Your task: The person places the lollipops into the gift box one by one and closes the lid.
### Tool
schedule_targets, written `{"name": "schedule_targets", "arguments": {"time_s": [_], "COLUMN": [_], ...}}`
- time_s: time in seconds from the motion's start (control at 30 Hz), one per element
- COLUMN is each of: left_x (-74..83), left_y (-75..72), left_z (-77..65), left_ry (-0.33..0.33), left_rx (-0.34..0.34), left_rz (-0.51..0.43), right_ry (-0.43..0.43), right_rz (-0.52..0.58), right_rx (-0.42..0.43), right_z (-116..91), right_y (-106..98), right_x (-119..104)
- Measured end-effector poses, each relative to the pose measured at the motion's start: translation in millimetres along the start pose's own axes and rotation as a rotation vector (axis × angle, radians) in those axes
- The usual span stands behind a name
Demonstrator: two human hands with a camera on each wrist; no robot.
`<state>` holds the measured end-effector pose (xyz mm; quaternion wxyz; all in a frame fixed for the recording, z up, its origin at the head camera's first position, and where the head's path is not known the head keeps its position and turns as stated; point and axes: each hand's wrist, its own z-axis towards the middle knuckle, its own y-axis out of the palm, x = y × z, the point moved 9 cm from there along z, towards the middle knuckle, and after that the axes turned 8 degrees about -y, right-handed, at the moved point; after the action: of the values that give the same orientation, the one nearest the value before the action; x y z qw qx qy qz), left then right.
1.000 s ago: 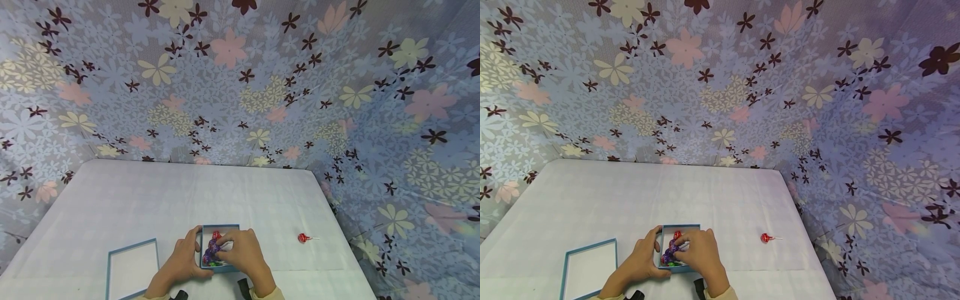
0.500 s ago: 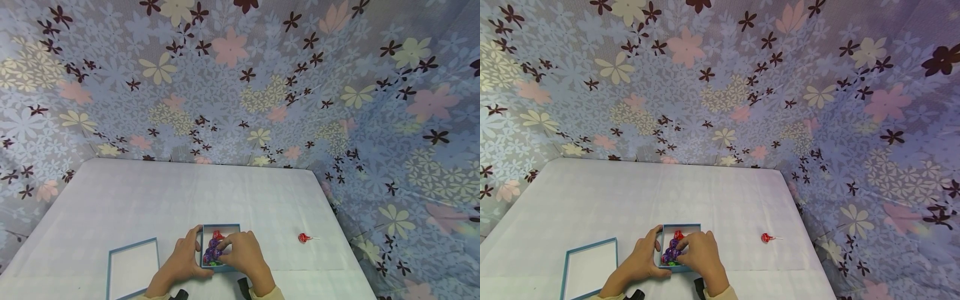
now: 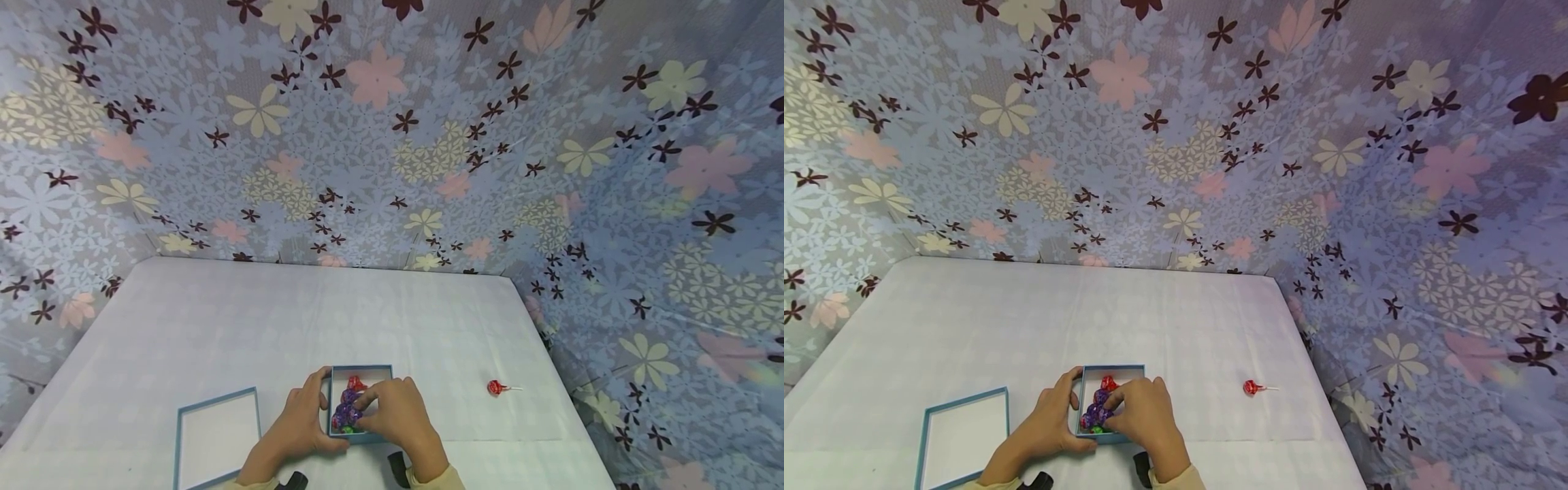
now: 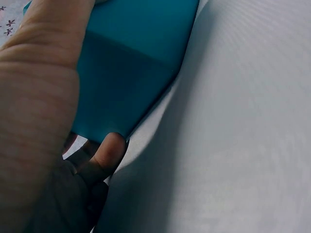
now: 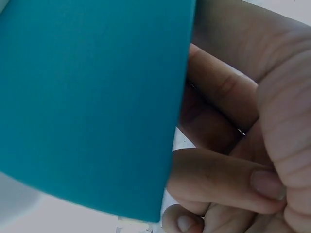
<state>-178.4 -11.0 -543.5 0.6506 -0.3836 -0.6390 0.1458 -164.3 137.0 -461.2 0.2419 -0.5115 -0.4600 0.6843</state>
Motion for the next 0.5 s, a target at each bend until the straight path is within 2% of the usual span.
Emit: {"name": "schedule_targets", "arguments": {"time_s": [0.5], "left_x": [-0.5], "left_y": [0.5], "left_z": [0.6], "left_ry": [-0.015], "left_rx": [-0.006], "left_rz": [0.008], "right_ry": [0.005], "right_rz": [-0.003], "right_rx": [-0.009], "right_z": [-1.3], "right_y": [-1.0], "right_x": [1.0]}}
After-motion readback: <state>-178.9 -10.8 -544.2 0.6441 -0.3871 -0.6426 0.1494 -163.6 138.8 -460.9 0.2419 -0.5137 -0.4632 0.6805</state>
